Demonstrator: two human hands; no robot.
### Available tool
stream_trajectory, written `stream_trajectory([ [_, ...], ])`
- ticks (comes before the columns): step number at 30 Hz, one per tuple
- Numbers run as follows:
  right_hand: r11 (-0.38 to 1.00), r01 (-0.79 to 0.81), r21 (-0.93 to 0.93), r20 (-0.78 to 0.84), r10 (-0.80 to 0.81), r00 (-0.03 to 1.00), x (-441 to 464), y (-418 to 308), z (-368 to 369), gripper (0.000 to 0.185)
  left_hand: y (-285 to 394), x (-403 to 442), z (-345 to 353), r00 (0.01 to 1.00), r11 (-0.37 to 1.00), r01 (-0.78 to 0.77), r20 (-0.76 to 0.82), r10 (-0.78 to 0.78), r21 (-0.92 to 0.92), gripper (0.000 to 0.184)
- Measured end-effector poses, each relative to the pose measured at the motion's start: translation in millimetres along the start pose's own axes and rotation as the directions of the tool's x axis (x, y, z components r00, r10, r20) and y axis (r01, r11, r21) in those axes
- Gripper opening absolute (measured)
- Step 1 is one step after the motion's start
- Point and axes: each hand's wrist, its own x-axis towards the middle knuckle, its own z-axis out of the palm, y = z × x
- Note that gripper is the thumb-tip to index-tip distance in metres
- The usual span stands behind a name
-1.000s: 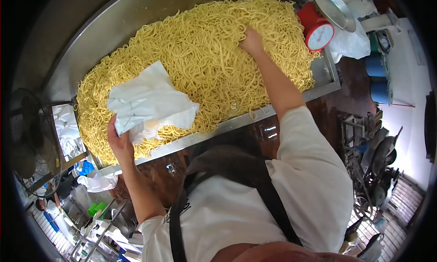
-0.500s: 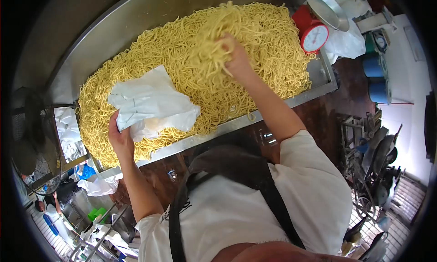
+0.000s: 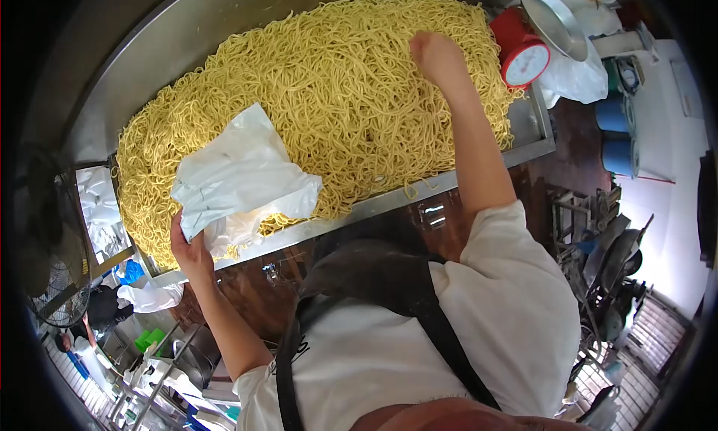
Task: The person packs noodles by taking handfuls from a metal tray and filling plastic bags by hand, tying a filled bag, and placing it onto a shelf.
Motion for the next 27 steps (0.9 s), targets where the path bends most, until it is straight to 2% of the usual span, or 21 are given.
stream_trajectory([
  [1, 0.984, 0.167, 0.064, -0.181, -0.153, 0.971, 19, 0, 13, 0.026, -3, -1, 1, 1.000, 1.000, -0.002, 0.003, 0.002, 0.001, 0.035],
  [2, 0.936, 0.338, 0.096, -0.368, -0.282, 0.886, 36, 0, 29, 0.024, -7, 0, 2, 1.000, 1.000, -0.008, 0.006, 0.008, 0.001, 0.035],
  [5, 0.910, 0.413, -0.037, -0.428, -0.387, 0.816, 70, -20, 74, 0.022, -5, 3, 8, 1.000, 1.000, -0.017, 0.020, 0.016, 0.014, 0.035],
  [8, 0.926, 0.377, -0.027, -0.244, -0.372, 0.896, 86, -13, 91, 0.022, 6, 6, 9, 1.000, 1.000, -0.018, 0.023, 0.017, 0.026, 0.034],
  [11, 0.941, 0.338, 0.023, -0.203, -0.326, 0.923, 84, -1, 73, 0.021, 7, 7, 4, 1.000, 1.000, -0.004, 0.009, 0.004, -0.015, 0.033],
  [14, 0.904, 0.266, 0.336, -0.317, -0.157, 0.935, 48, -11, 8, 0.021, 6, 12, 3, 1.000, 1.000, -0.002, -0.013, 0.002, -0.023, 0.034],
  [16, 0.872, 0.265, 0.412, -0.407, -0.084, 0.910, 34, -19, -65, 0.028, 4, 15, 4, 1.000, 1.000, -0.006, -0.023, 0.006, -0.004, 0.034],
  [17, 0.817, 0.500, 0.286, -0.640, -0.226, 0.735, 36, -16, -86, 0.018, 3, 18, 5, 1.000, 1.000, -0.015, -0.022, 0.015, 0.003, 0.034],
  [18, 0.726, 0.680, 0.102, -0.809, -0.337, 0.481, 40, -15, -104, 0.008, 3, 21, 7, 0.999, 1.000, -0.024, -0.022, 0.024, 0.012, 0.035],
  [19, 0.667, 0.554, 0.499, -0.675, -0.102, 0.730, 27, -22, -124, 0.007, 6, 23, 10, 0.999, 1.000, -0.025, -0.020, 0.025, -0.006, 0.035],
  [20, 0.500, 0.493, 0.712, -0.579, 0.020, 0.815, 12, -38, -152, 0.008, 11, 25, 13, 0.999, 0.999, -0.027, -0.018, 0.027, -0.023, 0.035],
  [23, 0.376, 0.634, 0.676, -0.701, 0.062, 0.710, -1, -50, -184, 0.010, 17, 29, 18, 0.999, 0.999, -0.040, 0.021, 0.040, -0.030, 0.035],
  [24, 0.408, 0.664, 0.626, -0.719, -0.027, 0.694, 5, -36, -177, 0.016, 17, 31, 19, 0.998, 0.999, -0.047, 0.037, 0.048, -0.026, 0.035],
  [27, 0.405, 0.499, 0.766, -0.449, -0.217, 0.867, 8, -11, -133, 0.021, 12, 31, 21, 0.998, 0.998, -0.043, 0.034, 0.045, -0.045, 0.035],
])
